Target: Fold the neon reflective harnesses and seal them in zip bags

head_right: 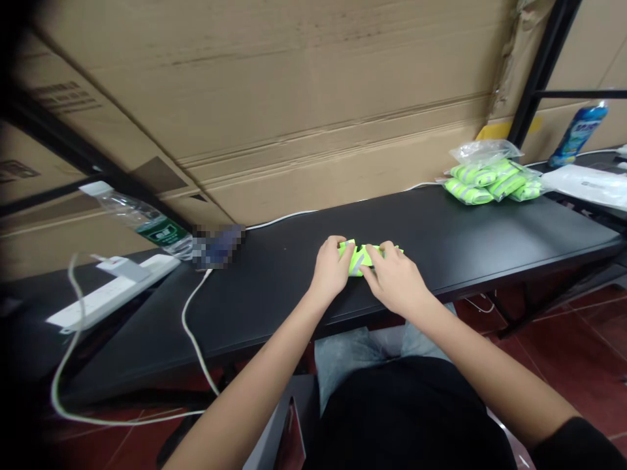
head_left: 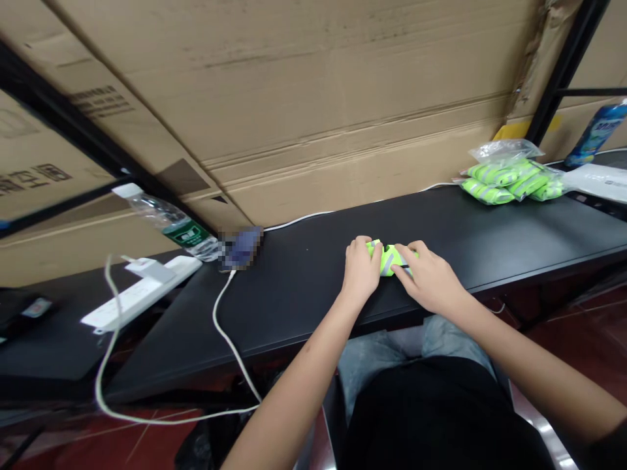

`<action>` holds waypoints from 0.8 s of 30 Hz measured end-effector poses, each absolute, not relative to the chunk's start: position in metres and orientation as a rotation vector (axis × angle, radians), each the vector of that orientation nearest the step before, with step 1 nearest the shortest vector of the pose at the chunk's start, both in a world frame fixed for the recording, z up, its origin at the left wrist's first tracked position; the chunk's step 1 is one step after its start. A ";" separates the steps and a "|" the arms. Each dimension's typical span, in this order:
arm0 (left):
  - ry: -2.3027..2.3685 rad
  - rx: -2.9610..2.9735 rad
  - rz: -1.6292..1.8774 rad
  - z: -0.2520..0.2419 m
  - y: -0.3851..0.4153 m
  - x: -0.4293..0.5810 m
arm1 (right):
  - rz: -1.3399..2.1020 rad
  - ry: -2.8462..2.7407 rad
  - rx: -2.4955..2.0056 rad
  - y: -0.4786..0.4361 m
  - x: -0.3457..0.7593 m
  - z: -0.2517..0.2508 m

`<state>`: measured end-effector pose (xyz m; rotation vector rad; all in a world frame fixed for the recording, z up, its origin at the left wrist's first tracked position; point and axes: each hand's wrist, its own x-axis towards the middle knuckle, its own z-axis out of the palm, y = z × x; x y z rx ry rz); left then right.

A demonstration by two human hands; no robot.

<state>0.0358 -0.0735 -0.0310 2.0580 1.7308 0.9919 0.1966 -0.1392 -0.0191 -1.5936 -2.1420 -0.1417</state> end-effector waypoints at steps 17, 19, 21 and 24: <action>1.431 1.605 0.880 -0.018 -0.036 0.009 | -0.223 -2.182 -1.823 -0.134 0.158 -0.028; 1.380 1.603 0.818 -0.015 -0.028 0.005 | -0.255 -2.251 -1.800 -0.133 0.161 -0.028; 1.352 1.608 0.779 -0.014 -0.021 0.002 | -0.242 -2.314 -1.764 -0.133 0.163 -0.026; 1.317 1.633 0.751 -0.013 -0.012 0.002 | -0.214 -2.357 -1.726 -0.134 0.166 -0.023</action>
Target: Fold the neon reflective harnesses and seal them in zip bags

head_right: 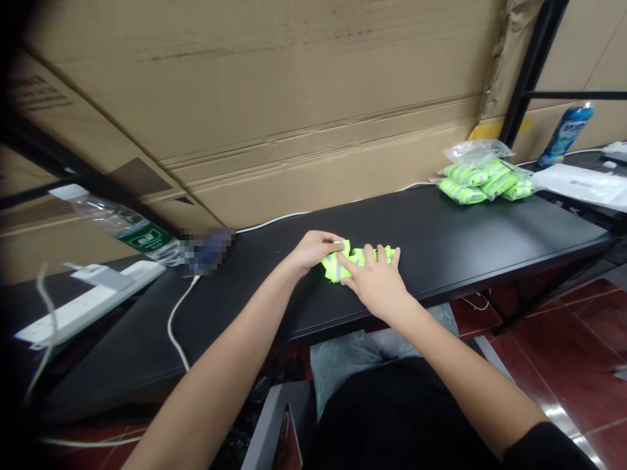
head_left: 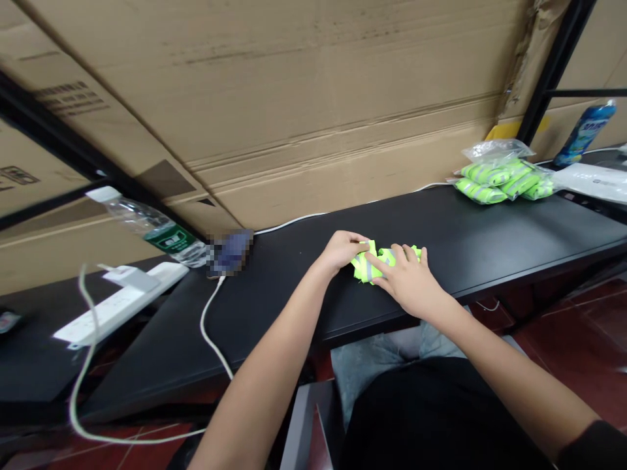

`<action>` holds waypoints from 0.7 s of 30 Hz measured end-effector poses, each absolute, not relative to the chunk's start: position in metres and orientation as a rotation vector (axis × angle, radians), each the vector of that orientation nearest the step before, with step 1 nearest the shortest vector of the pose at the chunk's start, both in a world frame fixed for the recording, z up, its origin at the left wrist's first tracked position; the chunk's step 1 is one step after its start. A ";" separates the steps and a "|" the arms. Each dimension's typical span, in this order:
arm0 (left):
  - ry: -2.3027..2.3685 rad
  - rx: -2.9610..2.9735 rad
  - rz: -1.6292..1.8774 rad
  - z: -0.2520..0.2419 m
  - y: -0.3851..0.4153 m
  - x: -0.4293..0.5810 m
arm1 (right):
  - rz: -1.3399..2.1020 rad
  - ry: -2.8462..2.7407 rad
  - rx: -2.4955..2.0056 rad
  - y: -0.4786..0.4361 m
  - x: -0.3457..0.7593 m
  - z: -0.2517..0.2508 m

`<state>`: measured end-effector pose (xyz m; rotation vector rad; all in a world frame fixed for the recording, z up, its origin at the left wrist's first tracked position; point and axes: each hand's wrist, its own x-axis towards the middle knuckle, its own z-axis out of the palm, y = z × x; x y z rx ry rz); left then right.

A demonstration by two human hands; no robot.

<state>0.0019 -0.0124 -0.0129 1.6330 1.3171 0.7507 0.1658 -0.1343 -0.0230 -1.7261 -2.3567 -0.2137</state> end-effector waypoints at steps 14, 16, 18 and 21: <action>1.187 1.807 0.899 -0.017 -0.035 0.012 | -0.102 -2.400 -1.630 -0.134 0.175 -0.020; 1.189 1.841 0.969 -0.016 -0.047 0.005 | -0.068 -2.412 -1.628 -0.134 0.175 -0.021; 1.173 1.908 1.003 -0.013 -0.057 -0.001 | -0.047 -2.426 -1.625 -0.134 0.174 -0.021; 1.130 2.137 0.969 -0.009 -0.071 -0.008 | -0.030 -2.416 -1.614 -0.134 0.174 -0.022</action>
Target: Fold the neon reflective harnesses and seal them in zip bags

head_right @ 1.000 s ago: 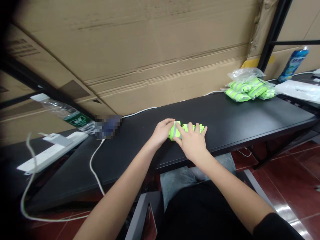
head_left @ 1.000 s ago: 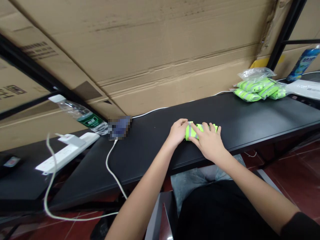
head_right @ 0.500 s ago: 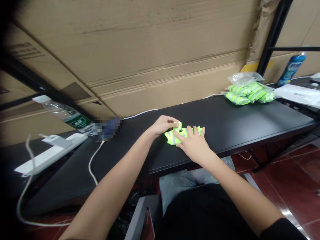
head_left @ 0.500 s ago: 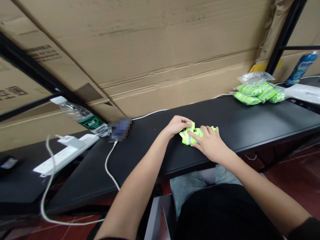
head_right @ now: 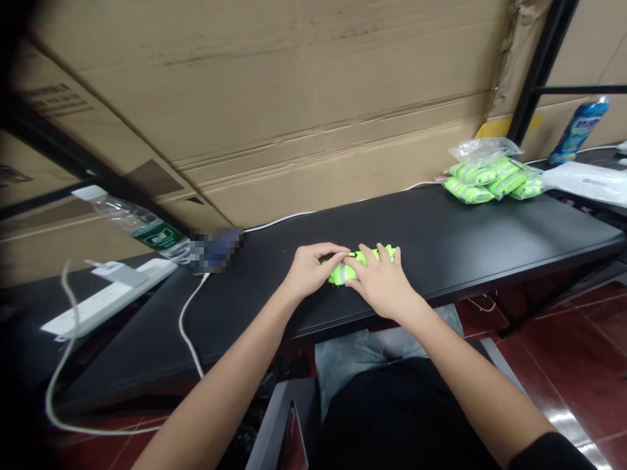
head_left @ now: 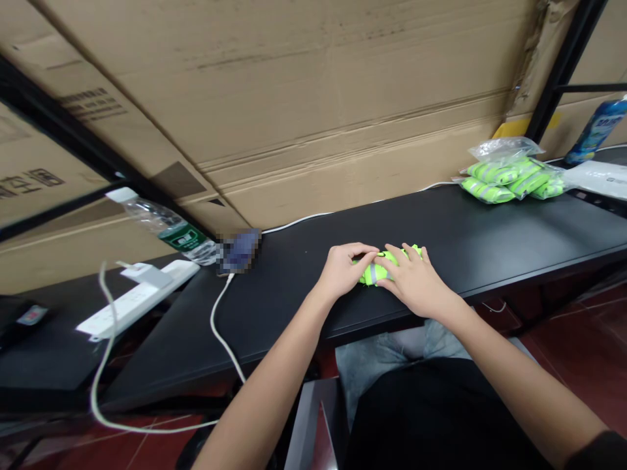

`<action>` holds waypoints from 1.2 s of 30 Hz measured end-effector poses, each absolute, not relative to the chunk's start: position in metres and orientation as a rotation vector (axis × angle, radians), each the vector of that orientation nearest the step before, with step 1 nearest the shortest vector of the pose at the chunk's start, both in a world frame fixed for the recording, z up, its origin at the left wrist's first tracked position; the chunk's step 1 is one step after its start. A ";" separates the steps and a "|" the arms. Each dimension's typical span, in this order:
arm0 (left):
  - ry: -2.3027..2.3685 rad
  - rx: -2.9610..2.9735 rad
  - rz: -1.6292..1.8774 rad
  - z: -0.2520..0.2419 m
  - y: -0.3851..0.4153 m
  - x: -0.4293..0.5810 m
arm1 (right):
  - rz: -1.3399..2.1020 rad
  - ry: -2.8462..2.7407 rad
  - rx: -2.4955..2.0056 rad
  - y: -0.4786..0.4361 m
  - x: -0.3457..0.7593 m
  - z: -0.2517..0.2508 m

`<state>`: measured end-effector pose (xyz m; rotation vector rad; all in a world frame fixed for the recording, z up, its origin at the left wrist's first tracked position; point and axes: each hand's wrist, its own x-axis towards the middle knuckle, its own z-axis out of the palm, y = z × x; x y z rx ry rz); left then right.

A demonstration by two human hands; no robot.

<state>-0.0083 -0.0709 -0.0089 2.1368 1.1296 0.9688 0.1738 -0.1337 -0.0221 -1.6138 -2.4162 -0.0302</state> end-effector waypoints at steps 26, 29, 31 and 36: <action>1.712 2.023 1.363 -0.020 -0.125 -0.008 | -0.241 -2.489 -1.445 -0.133 0.174 -0.019; 1.611 1.953 1.242 -0.021 -0.125 -0.012 | -0.240 -2.546 -1.387 -0.132 0.176 -0.017; 1.517 1.950 1.244 -0.023 -0.124 -0.014 | -0.234 -2.547 -1.375 -0.131 0.177 -0.016; 1.518 2.138 1.225 -0.026 -0.125 -0.013 | -0.228 -2.508 -1.372 -0.131 0.176 -0.020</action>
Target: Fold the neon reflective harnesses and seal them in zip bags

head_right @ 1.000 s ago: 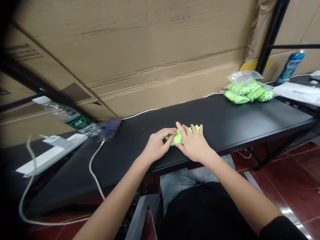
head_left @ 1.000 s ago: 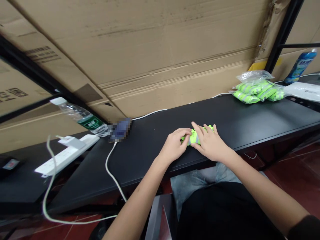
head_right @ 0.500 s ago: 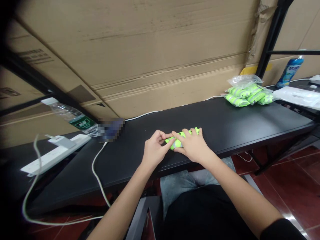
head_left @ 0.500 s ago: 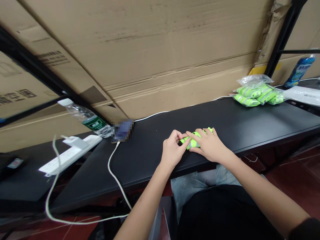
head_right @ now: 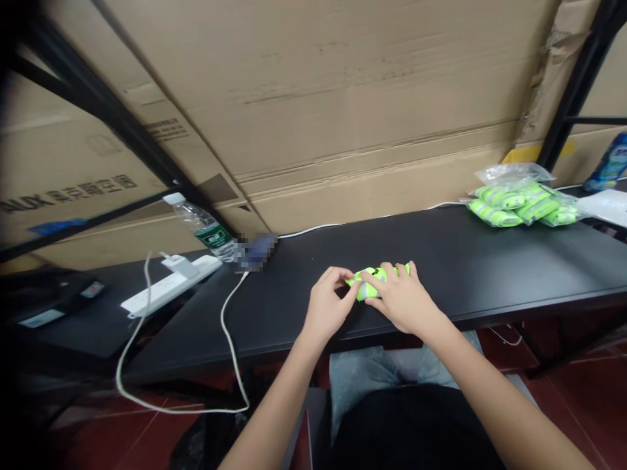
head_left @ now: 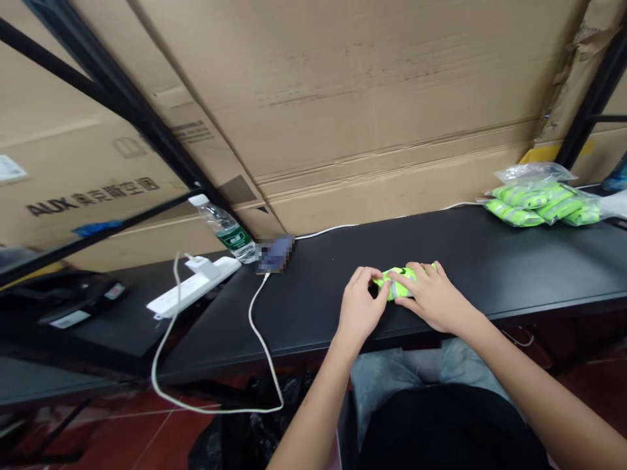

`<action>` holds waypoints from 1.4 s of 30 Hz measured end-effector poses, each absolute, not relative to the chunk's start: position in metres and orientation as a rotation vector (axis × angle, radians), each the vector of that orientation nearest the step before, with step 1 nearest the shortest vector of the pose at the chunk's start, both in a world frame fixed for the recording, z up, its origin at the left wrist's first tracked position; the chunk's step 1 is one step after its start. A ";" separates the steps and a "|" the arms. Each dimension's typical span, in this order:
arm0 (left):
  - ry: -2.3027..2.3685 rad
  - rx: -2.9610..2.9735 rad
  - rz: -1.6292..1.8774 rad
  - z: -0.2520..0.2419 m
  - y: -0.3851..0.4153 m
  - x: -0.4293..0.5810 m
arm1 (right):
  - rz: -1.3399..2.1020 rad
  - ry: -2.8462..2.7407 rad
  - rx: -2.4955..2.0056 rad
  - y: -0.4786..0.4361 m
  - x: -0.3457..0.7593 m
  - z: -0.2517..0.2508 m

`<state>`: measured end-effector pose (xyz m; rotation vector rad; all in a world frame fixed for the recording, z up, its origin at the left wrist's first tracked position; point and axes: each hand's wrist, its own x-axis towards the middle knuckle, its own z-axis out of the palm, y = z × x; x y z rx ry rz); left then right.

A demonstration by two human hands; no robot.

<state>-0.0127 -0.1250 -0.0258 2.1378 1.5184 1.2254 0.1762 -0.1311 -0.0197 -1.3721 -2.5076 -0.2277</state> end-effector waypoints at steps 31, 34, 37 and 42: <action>0.902 2.789 0.702 0.015 0.015 0.174 | -0.435 -2.146 -1.962 -0.106 0.317 -0.041; 0.778 2.954 0.637 0.026 0.044 0.254 | -0.482 -2.077 -2.012 -0.105 0.335 -0.047; 0.785 3.039 0.581 0.036 0.057 0.312 | -0.491 -2.060 -2.011 -0.105 0.335 -0.049; 0.851 3.079 0.583 0.051 0.053 0.311 | -0.497 -2.068 -2.016 -0.106 0.333 -0.046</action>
